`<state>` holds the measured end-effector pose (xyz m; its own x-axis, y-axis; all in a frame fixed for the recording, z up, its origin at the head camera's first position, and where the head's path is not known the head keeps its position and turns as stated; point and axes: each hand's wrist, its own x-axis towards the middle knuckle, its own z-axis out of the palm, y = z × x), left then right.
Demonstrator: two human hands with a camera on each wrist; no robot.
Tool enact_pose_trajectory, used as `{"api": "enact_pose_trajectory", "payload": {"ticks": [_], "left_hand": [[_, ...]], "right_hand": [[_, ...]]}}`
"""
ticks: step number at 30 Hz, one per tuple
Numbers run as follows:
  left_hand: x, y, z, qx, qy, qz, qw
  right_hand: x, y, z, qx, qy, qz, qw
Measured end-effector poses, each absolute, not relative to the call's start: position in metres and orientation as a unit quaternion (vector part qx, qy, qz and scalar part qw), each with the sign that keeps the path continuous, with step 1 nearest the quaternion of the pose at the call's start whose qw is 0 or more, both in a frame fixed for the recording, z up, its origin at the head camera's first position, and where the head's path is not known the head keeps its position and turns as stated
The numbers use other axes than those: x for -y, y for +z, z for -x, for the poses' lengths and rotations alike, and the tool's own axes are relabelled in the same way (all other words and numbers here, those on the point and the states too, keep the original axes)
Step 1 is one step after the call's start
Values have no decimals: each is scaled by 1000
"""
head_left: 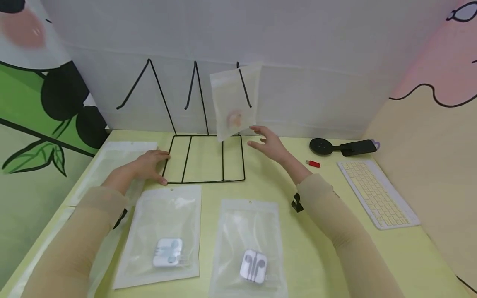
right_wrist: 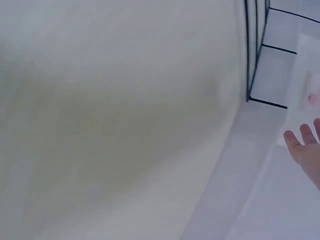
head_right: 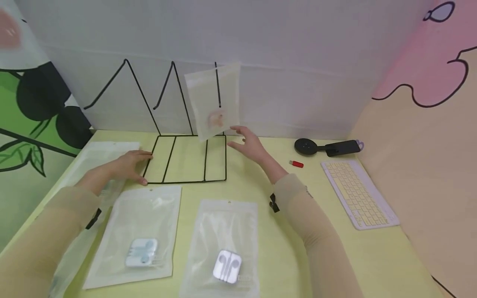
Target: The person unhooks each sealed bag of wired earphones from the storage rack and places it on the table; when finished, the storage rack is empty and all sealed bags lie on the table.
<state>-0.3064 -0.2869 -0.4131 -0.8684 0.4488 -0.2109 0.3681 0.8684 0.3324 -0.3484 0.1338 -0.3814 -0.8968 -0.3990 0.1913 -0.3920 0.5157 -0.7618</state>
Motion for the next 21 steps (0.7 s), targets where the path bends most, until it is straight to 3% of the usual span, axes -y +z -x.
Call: {"api": "enact_pose_trajectory", "payload": {"ticks": [10,21], "left_hand": [[289,-414,306,-957,125,-220,143],[287,-412,306,-955,130,-218,153]], "right_hand": [[-143,-341,382,-836,-515,185,-48],[-137,-311,391,-794,-577,189,-23]]}}
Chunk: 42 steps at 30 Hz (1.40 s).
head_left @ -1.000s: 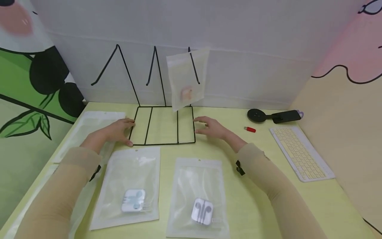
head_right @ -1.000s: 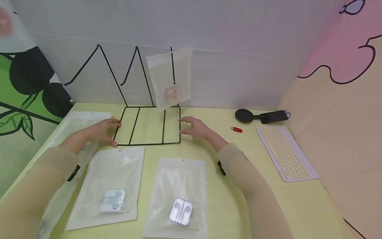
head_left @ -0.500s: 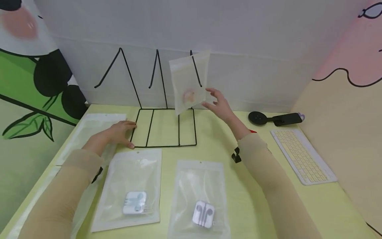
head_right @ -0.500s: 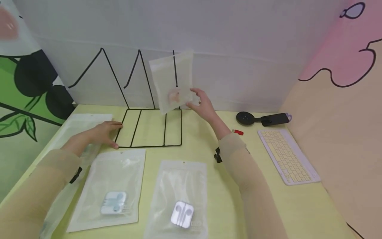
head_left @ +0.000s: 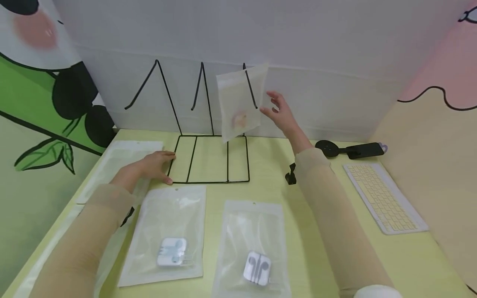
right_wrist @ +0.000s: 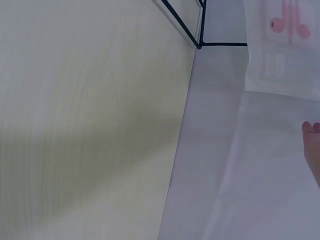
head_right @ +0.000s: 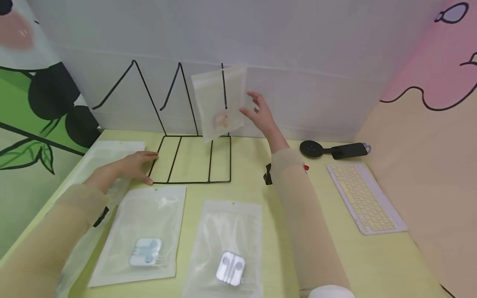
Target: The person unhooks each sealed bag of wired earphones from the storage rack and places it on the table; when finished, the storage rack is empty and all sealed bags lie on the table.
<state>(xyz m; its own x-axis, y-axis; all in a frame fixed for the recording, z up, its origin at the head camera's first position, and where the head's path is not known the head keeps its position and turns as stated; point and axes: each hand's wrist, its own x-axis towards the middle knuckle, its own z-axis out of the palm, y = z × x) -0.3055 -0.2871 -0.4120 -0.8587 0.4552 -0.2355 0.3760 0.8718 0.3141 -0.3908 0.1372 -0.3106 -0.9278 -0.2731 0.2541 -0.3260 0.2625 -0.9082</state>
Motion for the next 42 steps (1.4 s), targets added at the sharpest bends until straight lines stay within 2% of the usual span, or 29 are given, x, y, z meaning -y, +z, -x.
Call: {"api": "enact_pose_trajectory", "payload": {"ticks": [7,16,21,26,31,42], "left_hand": [[283,-412,301,-955,136,-208,163],[286,-408,304,-957,127,-205,163],[287,-409,307,-955,129,-206,167],[287,-410,309,-955,134,-206,166],[287,-411,310,-956,135,-204,164],[290,-416,314,-955,126,-216,158]], "right_hand": [[-133,-317,396,785,586,-197,29],[-125,-324,387,771,600,-201,67],[-119,-328,380,768,589,-211,139],[-121,-340,388,783,544,-205,221],[-127,-341,386,794,508,-202,265],[-142,-327,370,790,423,-255,365]]}}
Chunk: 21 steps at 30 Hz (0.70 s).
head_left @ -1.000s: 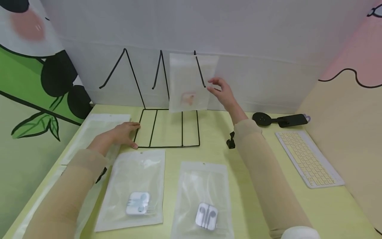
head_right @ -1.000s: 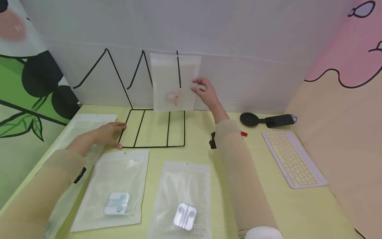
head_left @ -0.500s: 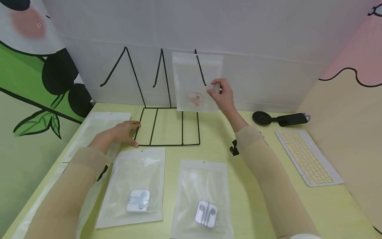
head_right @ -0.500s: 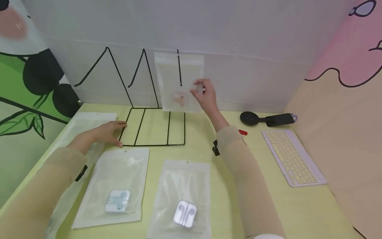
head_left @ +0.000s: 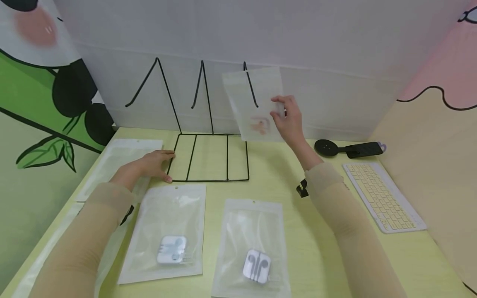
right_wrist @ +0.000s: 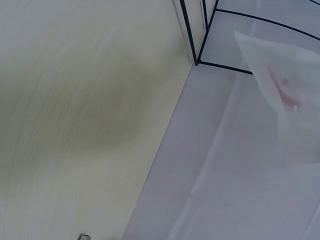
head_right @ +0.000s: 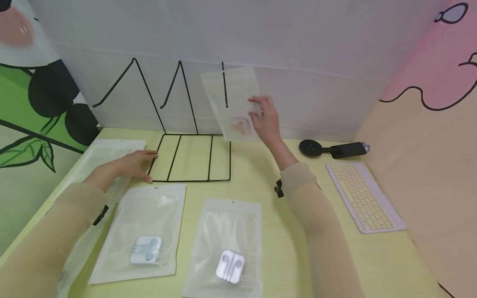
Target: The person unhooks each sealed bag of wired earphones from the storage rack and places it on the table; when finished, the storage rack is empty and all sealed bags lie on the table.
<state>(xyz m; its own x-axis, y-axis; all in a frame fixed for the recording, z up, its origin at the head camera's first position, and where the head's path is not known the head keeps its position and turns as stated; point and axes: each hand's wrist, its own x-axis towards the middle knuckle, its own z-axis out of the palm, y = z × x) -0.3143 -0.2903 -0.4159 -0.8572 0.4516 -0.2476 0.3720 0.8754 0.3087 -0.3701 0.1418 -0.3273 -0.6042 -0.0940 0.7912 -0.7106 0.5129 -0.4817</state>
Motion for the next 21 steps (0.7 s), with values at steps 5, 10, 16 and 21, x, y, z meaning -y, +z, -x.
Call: {"api": "enact_pose_trajectory", "payload": {"ticks": [5,10,16,21], "left_hand": [[289,-414,313,-955,125,-213,162],[287,-410,312,-955,128,-210,163],[287,-410,311,-956,129,-206,164],[286,-410,311,-955,129,-209,163]], "right_hand": [[-149,-322,366,791,387,-281,382],[-158,-315,361,793,339,-314,397],[-169,-306,355,793,297,-340,410],[-177,-296,346,790,279,-355,413]]}}
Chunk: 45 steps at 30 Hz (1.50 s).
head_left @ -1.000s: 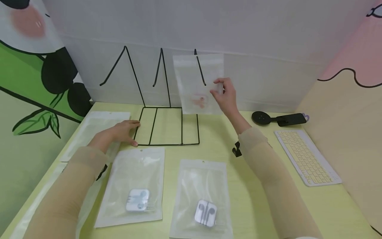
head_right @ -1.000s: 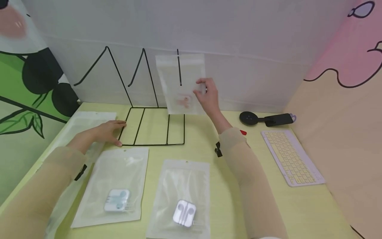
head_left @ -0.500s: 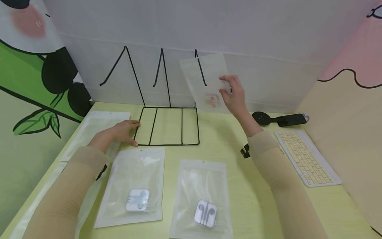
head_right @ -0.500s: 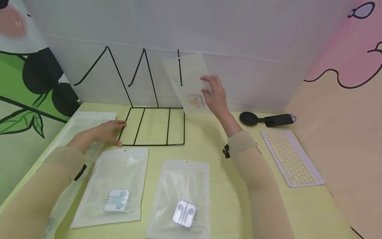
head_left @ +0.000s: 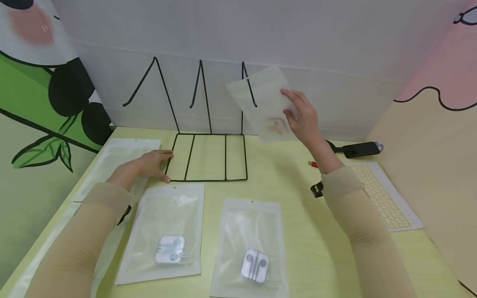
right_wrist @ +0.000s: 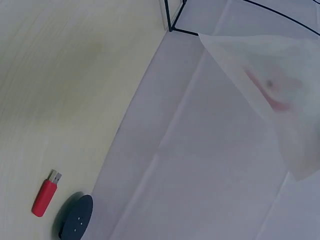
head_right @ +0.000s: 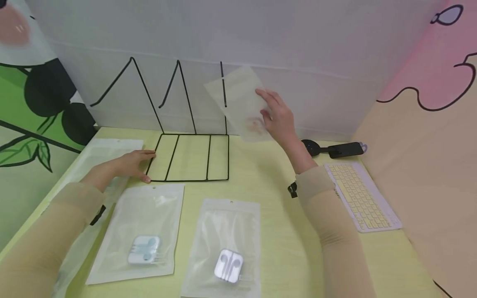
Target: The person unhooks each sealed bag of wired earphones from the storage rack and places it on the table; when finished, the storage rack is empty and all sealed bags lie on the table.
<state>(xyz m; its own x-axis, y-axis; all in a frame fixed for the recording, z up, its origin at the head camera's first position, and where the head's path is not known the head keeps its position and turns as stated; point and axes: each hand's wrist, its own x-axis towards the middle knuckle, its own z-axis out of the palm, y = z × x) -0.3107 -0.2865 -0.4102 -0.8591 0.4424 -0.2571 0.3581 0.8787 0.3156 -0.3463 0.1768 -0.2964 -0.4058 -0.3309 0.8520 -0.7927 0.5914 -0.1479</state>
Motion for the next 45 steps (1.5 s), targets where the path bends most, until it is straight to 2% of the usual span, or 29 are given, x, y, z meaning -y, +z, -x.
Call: {"api": "enact_pose_trajectory", "payload": {"ticks": [11,21,45], "left_hand": [[285,-409,307,-953,135,-212,168],[284,-408,307,-954,126,-213,167],[285,-409,308,-953,138,-215,164]], "right_hand": [[-190,-282,330,807,234,-375,392],[-199,-271,314,802,194,-391,408],[-212,-246,272,780,213,-461,365]]}}
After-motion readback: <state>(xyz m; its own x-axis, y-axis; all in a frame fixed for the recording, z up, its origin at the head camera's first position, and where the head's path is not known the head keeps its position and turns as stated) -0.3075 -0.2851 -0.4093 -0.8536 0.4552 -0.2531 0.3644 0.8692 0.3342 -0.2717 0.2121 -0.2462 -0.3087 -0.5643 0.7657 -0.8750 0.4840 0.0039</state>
